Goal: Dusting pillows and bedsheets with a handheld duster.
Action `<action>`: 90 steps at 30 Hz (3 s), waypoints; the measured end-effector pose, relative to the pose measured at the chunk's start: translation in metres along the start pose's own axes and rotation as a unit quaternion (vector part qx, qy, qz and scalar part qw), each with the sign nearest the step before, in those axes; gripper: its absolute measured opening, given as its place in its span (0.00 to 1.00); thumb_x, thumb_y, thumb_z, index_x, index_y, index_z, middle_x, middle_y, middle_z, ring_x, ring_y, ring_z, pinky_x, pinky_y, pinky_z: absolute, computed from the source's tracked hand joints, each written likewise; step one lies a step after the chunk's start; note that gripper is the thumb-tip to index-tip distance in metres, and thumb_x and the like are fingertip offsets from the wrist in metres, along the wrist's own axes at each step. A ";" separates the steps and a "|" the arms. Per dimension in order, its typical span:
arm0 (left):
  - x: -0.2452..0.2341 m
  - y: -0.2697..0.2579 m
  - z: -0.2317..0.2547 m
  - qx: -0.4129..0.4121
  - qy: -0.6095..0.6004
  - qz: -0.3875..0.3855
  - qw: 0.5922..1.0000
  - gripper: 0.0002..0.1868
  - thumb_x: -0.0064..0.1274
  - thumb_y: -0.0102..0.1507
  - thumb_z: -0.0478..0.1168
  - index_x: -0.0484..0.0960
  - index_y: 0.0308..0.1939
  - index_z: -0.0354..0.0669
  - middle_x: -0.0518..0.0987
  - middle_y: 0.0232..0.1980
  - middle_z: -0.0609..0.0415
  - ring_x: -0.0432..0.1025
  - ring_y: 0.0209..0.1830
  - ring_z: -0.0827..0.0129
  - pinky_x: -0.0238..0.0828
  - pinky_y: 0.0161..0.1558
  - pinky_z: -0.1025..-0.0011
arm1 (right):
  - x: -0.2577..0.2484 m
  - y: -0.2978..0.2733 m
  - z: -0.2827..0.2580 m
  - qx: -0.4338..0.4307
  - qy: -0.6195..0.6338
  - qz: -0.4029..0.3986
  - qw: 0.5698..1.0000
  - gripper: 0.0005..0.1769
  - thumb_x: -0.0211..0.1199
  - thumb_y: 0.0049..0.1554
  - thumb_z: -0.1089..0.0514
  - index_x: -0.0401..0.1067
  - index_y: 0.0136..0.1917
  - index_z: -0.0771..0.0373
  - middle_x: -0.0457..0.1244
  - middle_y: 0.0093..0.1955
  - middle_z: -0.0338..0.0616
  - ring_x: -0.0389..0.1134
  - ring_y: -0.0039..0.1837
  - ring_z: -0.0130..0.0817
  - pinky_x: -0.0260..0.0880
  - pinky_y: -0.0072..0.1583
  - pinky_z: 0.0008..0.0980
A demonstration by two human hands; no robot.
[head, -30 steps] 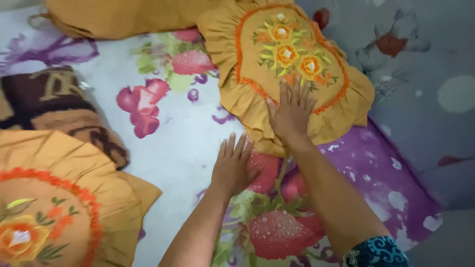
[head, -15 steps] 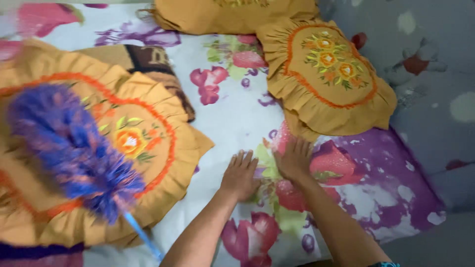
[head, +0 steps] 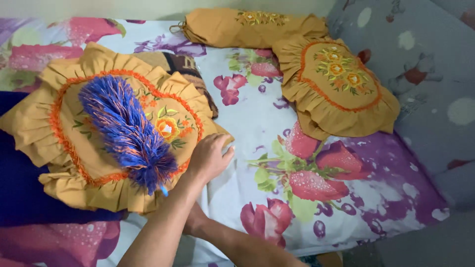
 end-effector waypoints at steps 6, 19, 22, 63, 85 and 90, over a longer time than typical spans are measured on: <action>-0.046 -0.014 0.033 0.176 0.098 0.227 0.953 0.32 0.57 0.67 0.52 0.71 0.66 0.31 0.69 0.68 0.36 0.64 0.69 0.42 0.61 0.67 0.48 | -0.121 -0.042 0.059 0.166 0.018 0.192 0.967 0.13 0.54 0.59 0.65 0.70 0.57 0.71 0.67 0.41 0.53 0.69 0.43 0.37 0.69 0.46 0.41; 0.150 0.020 -0.029 -0.069 0.221 -0.245 0.941 0.48 0.42 0.63 0.72 0.52 0.78 0.49 0.41 0.82 0.42 0.33 0.81 0.38 0.28 0.77 0.46 | -0.471 -0.080 0.155 0.358 -0.020 0.391 0.848 0.12 0.53 0.65 0.53 0.72 0.45 0.61 0.60 0.29 0.34 0.57 0.30 0.24 0.56 0.31 0.30; 0.169 0.040 -0.036 -0.025 0.261 -0.200 0.944 0.49 0.39 0.63 0.73 0.52 0.79 0.49 0.40 0.83 0.42 0.31 0.82 0.38 0.25 0.76 0.46 | -0.528 -0.110 0.196 0.408 0.035 0.312 0.857 0.11 0.54 0.66 0.54 0.72 0.47 0.62 0.58 0.30 0.36 0.54 0.29 0.27 0.53 0.31 0.32; 0.165 0.083 -0.040 -0.056 0.148 -0.036 0.987 0.59 0.53 0.48 0.78 0.62 0.74 0.48 0.49 0.81 0.44 0.35 0.81 0.43 0.29 0.75 0.45 | -0.628 -0.006 0.256 0.443 -0.319 0.334 0.769 0.24 0.58 0.69 0.50 0.73 0.44 0.76 0.62 0.36 0.55 0.60 0.34 0.40 0.60 0.38 0.50; 0.168 0.080 -0.044 -0.059 0.142 -0.039 0.987 0.60 0.52 0.47 0.80 0.62 0.73 0.47 0.48 0.81 0.44 0.34 0.81 0.43 0.28 0.75 0.44 | -0.461 0.070 0.207 0.281 -0.302 0.214 0.886 0.13 0.59 0.61 0.55 0.76 0.56 0.63 0.69 0.44 0.58 0.73 0.46 0.53 0.71 0.48 0.47; 0.167 0.079 -0.042 -0.037 0.128 -0.011 0.991 0.59 0.50 0.51 0.81 0.63 0.75 0.47 0.49 0.82 0.43 0.34 0.82 0.42 0.27 0.76 0.44 | -0.405 0.080 0.232 0.319 -0.276 0.103 0.901 0.14 0.61 0.60 0.54 0.77 0.56 0.61 0.70 0.40 0.56 0.73 0.44 0.50 0.69 0.48 0.47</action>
Point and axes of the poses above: each hand's wrist, its own y-axis towards the middle knuckle, its own x-axis out of the palm, z = x × y, the point moved 4 cm from there along y, towards the middle knuckle
